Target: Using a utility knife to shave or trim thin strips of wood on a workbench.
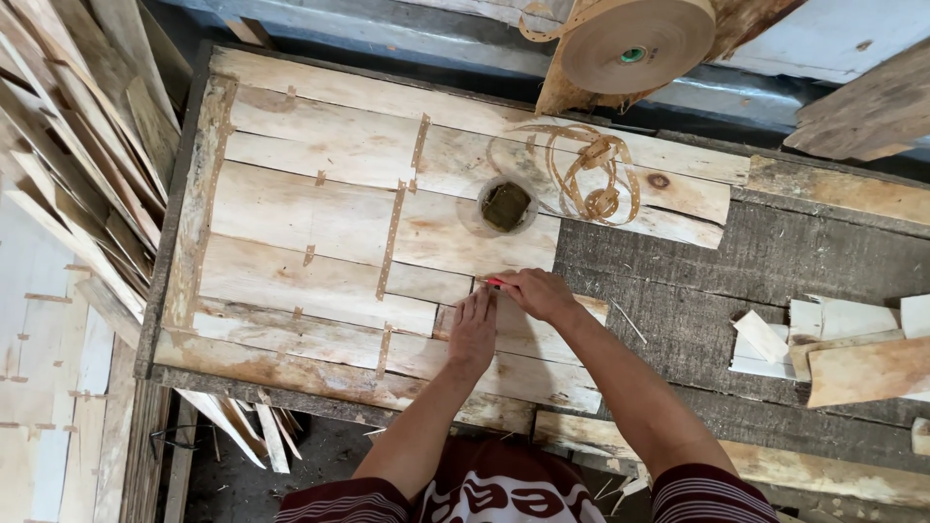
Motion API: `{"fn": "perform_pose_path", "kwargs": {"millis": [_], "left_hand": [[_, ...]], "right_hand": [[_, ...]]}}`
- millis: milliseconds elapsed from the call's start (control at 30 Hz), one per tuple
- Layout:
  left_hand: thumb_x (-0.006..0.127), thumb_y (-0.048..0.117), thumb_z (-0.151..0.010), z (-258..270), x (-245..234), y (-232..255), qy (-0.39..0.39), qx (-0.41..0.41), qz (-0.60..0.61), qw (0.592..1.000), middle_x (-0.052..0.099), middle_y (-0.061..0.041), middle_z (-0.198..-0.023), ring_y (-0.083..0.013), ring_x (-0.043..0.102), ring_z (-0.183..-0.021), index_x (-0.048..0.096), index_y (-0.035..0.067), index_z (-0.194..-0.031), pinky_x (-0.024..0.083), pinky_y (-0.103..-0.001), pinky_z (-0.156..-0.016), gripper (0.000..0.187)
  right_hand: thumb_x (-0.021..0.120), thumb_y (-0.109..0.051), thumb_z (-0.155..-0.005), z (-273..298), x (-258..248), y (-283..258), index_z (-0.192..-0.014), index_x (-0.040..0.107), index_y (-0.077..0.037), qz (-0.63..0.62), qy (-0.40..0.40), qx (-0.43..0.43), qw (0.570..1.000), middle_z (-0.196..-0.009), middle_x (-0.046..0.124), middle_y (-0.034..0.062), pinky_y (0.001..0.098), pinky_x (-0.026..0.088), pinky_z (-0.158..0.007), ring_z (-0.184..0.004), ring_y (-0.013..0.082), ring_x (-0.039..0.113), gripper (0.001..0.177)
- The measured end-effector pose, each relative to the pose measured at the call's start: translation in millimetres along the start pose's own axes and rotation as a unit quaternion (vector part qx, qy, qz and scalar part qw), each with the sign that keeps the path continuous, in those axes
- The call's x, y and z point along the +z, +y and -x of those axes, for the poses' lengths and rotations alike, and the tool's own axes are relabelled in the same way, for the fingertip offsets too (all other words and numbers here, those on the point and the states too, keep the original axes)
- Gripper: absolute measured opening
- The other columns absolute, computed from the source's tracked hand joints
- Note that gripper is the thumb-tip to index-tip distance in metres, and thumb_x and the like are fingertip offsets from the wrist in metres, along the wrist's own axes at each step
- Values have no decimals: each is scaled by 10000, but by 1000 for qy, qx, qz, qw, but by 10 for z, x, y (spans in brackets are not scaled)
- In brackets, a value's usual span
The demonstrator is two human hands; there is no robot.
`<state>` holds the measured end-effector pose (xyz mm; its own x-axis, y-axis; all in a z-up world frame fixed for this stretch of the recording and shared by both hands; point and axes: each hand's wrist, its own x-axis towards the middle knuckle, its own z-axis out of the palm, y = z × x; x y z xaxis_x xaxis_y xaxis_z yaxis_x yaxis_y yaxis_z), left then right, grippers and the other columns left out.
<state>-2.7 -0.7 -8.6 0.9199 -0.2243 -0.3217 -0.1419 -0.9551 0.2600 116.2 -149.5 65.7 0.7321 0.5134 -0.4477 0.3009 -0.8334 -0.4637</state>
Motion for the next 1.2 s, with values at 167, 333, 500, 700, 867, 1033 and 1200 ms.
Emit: {"fn": "perform_pose_path", "kwargs": {"millis": [167, 333, 500, 700, 867, 1033, 1200], "left_hand": [[520, 179, -952, -11, 31, -13, 26, 2, 10, 1000, 271, -193, -1633, -335, 293, -1466, 310, -24, -1554, 200, -453, -1220, 669], [524, 158, -936, -4, 8, 4, 18, 3, -19, 1000, 274, -204, -1633, -338, 306, -1455, 308, -37, -1558, 210, -444, -1212, 686], [534, 155, -925, 5, -103, 28, 0, 0, 5, 1000, 246, -203, -1631, -341, 288, -1455, 289, -40, -1558, 201, -442, -1211, 706], [537, 129, -915, 12, -87, 17, -2, 2, 10, 1000, 223, -197, -1646, -334, 281, -1462, 284, -40, -1556, 196, -439, -1218, 710], [533, 114, -911, 16, -9, 8, 1, 4, -10, 1000, 228, -207, -1642, -344, 277, -1458, 289, -44, -1556, 196, -444, -1211, 708], [566, 201, -947, 3, -108, 13, -11, 1, 1, 1000, 245, -187, -1651, -339, 282, -1471, 314, -38, -1550, 205, -448, -1215, 697], [605, 249, -927, 50, 58, 4, 11, 4, 7, 1000, 256, -183, -1644, -337, 282, -1471, 327, -18, -1545, 204, -454, -1211, 728]], "right_hand": [[554, -345, -988, -39, 83, 94, -1316, 690, -292, -26, 24, -23, 999, -1214, 734, 64, 461, 560, -924, -1106, 321, 682, 359], [557, -380, -1001, -15, 66, 97, -1307, 692, -288, -29, 16, -10, 999, -1246, 721, 51, 464, 546, -948, -1145, 318, 663, 347], [554, -369, -998, -3, 30, 81, -1320, 683, -303, -21, 3, -1, 1000, -1237, 723, 51, 462, 549, -941, -1135, 318, 665, 354], [553, -344, -997, 38, -16, 85, -1344, 668, -324, 0, -5, 9, 1000, -1203, 730, 61, 467, 552, -933, -1113, 319, 672, 366], [559, -338, -992, 75, 19, 166, -1345, 657, -330, 19, -5, 3, 1000, -1152, 733, 72, 469, 557, -914, -1096, 318, 673, 367], [561, -348, -989, 80, 67, 343, -1308, 680, -323, 10, 32, -19, 999, -1143, 745, 59, 475, 561, -885, -1074, 326, 681, 342], [566, -362, -996, 208, 2, 242, -1299, 695, -333, 2, 13, 3, 1000, -1138, 747, 60, 472, 569, -882, -1046, 333, 690, 331]]}}
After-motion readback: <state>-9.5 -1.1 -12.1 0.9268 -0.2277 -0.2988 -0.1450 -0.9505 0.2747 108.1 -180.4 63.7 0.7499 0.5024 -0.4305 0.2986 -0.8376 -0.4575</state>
